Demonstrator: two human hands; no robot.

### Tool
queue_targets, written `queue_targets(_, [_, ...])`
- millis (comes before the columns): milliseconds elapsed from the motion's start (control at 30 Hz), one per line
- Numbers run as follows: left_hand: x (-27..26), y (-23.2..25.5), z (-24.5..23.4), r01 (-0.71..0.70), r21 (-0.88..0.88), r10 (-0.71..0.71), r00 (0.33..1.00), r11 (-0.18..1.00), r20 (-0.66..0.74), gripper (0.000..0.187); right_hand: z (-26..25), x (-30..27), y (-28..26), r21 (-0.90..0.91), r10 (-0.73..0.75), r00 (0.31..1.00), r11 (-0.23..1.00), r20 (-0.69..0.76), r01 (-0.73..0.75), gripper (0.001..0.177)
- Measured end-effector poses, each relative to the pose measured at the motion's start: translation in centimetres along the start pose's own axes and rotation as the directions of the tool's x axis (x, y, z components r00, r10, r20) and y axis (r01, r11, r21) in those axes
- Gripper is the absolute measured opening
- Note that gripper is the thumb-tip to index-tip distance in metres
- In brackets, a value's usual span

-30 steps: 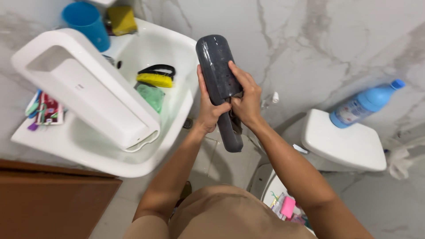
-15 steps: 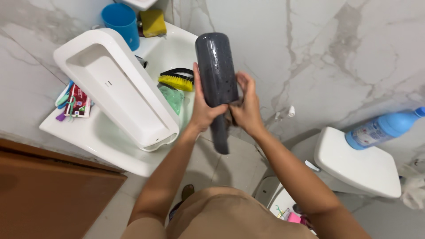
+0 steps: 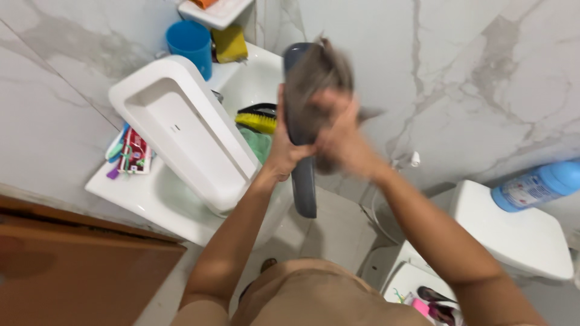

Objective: The person disassembles a wall-mounted soap dispenser, rinses the container under the tap, wipes it dry with a cloth, and wipes the white housing. They then scrub a small section of the tiled wall with a yellow sponge and rinse the sponge.

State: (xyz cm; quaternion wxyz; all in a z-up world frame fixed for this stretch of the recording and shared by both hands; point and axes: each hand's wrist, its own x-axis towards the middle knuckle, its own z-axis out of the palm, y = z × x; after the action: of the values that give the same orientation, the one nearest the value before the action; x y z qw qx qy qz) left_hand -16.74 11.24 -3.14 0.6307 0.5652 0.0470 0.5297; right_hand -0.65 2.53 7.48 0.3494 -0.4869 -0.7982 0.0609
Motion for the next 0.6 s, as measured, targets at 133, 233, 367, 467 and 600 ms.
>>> queue_targets(133, [-1.0, -1.0, -1.3, -0.297, 0.641, 0.146, 0.949, 0.708, 0.279, 0.088, 0.7, 1.7, -1.7, -0.28, 0.055, 0.99, 0.96, 0.127, -0.017, 0.038])
queue_targets(233, [-1.7, -2.1, -0.3, 0.184, 0.403, -0.241, 0.966, 0.897, 0.094, 0.089, 0.1, 4.1, -0.3, -0.357, -0.031, 0.992, 0.934, -0.119, -0.014, 0.052])
queue_targets(367, [-0.2, -1.9, 0.4, -0.029, 0.336, 0.007, 0.998, 0.941, 0.069, 0.086, 2.1, 2.5, -0.4, 0.018, 0.102, 0.966, 0.995, -0.238, -0.1, 0.068])
queue_targets(467, [0.9, -1.0, 1.5, -0.095, 0.429, 0.039, 0.99, 0.899, 0.137, 0.088, 2.9, 0.9, 0.7, 0.036, 0.14, 0.969, 0.99, -0.202, -0.135, 0.071])
queue_targets(600, [1.3, -0.2, 5.3, 0.196, 0.463, -0.186, 0.98, 0.864, -0.069, 0.096, -0.2, 2.8, 6.4, 0.121, 0.147, 0.934, 0.986, -0.326, -0.113, 0.065])
